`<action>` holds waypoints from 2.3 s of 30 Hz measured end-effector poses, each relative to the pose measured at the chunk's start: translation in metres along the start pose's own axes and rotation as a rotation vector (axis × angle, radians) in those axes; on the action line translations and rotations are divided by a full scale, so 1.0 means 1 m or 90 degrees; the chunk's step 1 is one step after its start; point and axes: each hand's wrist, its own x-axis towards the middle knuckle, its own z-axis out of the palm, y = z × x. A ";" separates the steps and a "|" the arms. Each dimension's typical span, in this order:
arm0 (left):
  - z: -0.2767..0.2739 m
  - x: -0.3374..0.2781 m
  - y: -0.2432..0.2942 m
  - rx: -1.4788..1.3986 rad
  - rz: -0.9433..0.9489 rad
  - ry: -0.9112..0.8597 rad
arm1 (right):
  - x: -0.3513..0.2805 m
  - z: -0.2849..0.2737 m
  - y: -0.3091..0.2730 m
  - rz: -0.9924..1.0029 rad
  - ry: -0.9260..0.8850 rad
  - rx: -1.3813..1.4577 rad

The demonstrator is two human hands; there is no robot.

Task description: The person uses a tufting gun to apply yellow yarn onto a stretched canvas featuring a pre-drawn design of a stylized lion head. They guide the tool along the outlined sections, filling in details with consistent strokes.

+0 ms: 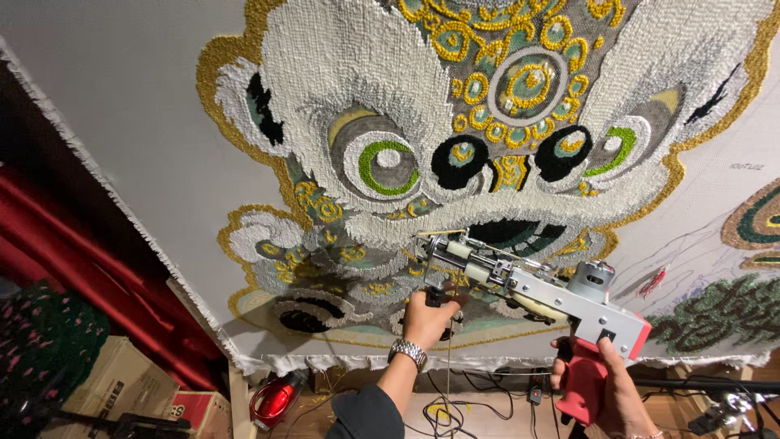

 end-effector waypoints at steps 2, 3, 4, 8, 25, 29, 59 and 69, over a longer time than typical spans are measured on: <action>-0.003 0.004 -0.003 0.020 0.006 0.006 | -0.003 0.002 0.001 -0.012 -0.033 0.007; -0.003 0.006 -0.004 0.030 0.009 0.009 | -0.003 0.003 0.001 -0.024 -0.015 0.000; -0.004 0.007 -0.004 0.035 0.015 -0.004 | -0.003 0.004 0.000 -0.036 0.003 -0.008; -0.005 0.007 0.000 -0.008 0.038 -0.043 | -0.006 0.010 -0.001 -0.009 -0.053 -0.044; -0.002 0.036 -0.032 0.022 0.030 -0.098 | -0.005 0.035 0.002 -0.042 0.058 -0.089; -0.004 0.034 -0.028 -0.021 0.037 -0.105 | -0.003 0.034 0.003 -0.043 0.043 -0.089; -0.052 0.025 -0.177 0.095 -0.021 0.157 | 0.177 -0.039 0.189 0.079 -0.074 0.017; -0.034 0.038 -0.248 0.091 0.031 0.123 | 0.182 -0.056 0.238 -0.067 -0.045 0.028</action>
